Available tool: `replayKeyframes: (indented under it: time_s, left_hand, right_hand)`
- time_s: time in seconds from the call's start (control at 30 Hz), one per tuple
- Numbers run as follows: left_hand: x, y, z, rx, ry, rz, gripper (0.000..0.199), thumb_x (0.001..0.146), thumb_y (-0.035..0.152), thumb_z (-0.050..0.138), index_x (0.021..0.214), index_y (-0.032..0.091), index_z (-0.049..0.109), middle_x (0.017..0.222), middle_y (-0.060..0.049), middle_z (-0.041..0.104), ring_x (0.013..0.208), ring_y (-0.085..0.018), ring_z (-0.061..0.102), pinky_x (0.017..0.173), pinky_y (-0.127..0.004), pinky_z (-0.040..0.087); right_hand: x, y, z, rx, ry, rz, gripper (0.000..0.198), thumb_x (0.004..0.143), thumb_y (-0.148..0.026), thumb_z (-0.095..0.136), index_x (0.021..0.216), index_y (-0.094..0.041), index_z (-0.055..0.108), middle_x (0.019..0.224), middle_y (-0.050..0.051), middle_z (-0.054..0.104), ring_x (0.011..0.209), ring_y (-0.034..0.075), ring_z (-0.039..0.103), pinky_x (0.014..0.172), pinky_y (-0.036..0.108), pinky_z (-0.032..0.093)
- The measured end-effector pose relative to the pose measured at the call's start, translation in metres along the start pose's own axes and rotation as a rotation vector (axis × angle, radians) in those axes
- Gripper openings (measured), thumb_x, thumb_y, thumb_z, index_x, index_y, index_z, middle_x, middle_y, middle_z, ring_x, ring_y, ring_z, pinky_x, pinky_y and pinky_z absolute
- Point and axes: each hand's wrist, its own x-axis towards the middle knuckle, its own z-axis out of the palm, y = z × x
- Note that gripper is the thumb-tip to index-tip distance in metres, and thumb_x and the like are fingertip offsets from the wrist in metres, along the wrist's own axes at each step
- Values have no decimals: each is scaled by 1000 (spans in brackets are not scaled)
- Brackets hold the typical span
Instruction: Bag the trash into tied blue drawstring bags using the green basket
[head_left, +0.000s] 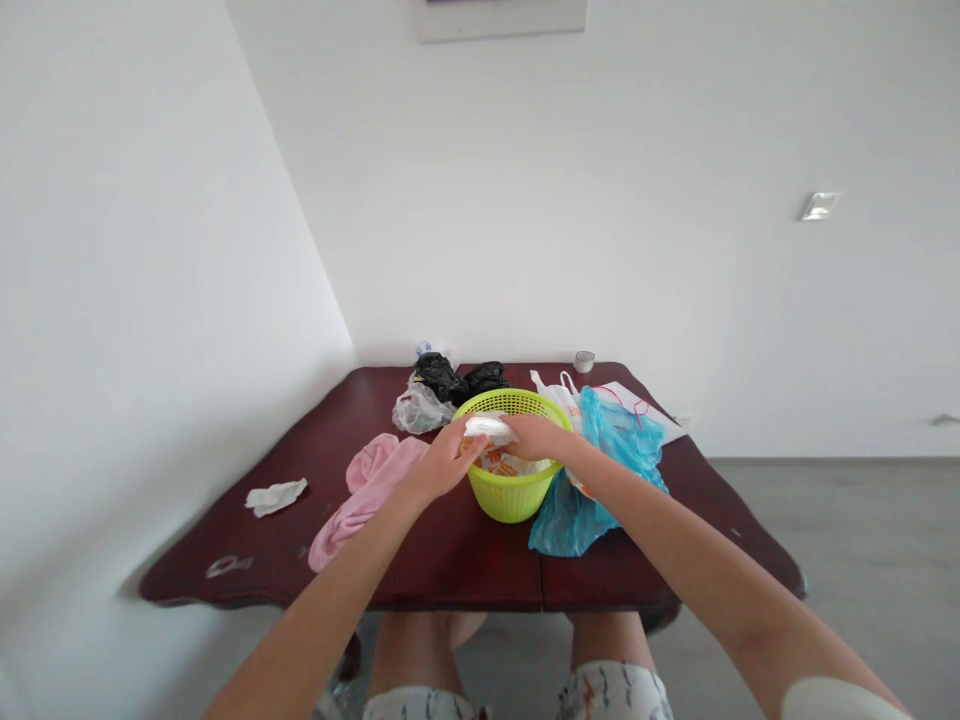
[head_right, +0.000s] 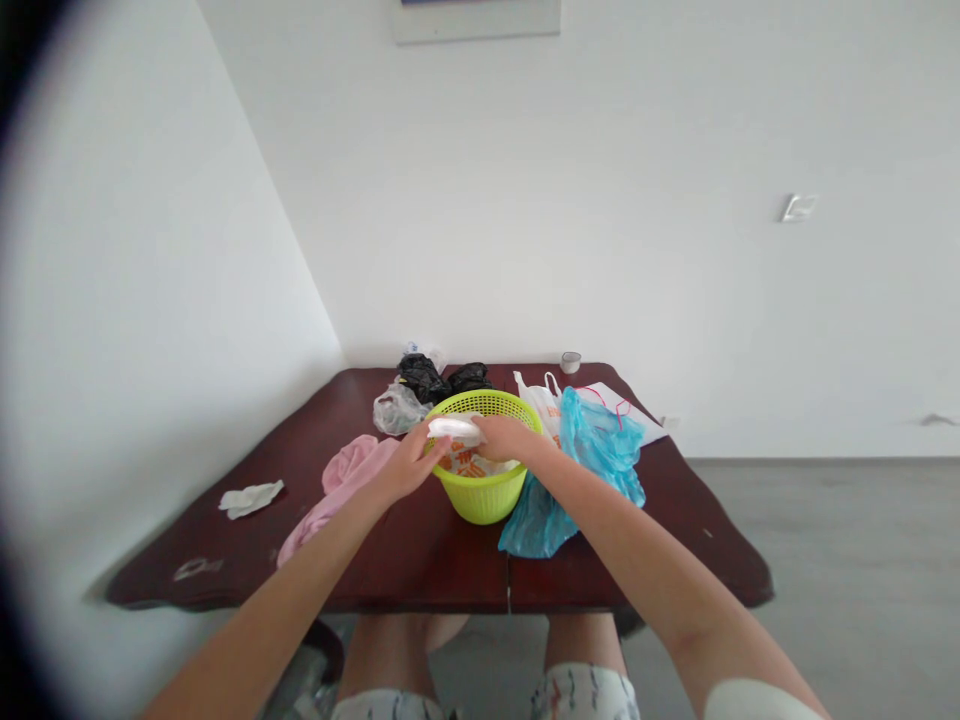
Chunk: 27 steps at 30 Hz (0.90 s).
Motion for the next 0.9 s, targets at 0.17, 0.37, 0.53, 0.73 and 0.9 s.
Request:
replayKeyframes:
  time_s: [0.17,0.37,0.53,0.73,0.9]
  left_hand:
    - [-3,1,3,18,29,139,71,111,64,78,167,26,58,168,-21,67,161,-42,62,139,-67,46]
    - [-1,-3,3,27,60,173,98,108,62,86,181,26,33,191,-27,36,180,-46,39,147,-72,35]
    - [-6,-3,-3,-1,44,159,85,113,55,81,180,29,38,187,-23,46,178,-43,43,148,-71,34]
    - [3,16,-6,-18,118,32,72,112,51,83,171,28,49,165,-19,65,150,-38,69,129,-62,57]
    - [15,37,-9,-11,196,100,67,111,53,83,167,28,55,160,-18,67,144,-37,70,118,-55,61]
  right_hand:
    - [-2,-6,-5,35,67,31,40,101,-30,78,141,-26,79,135,10,88,120,34,83,100,42,60]
    - [-6,-8,-21,185,267,163,44,104,-35,74,145,-22,68,119,14,86,110,39,83,90,44,59]
    - [-8,6,-44,402,356,193,43,110,-46,69,146,-24,67,119,12,85,106,34,82,93,46,64]
    - [-28,15,-81,818,50,-150,72,102,-71,82,157,-29,63,141,10,82,128,34,81,109,51,68]
    - [-37,1,-86,732,210,-173,73,93,-61,99,152,-33,66,141,8,79,131,35,78,119,54,64]
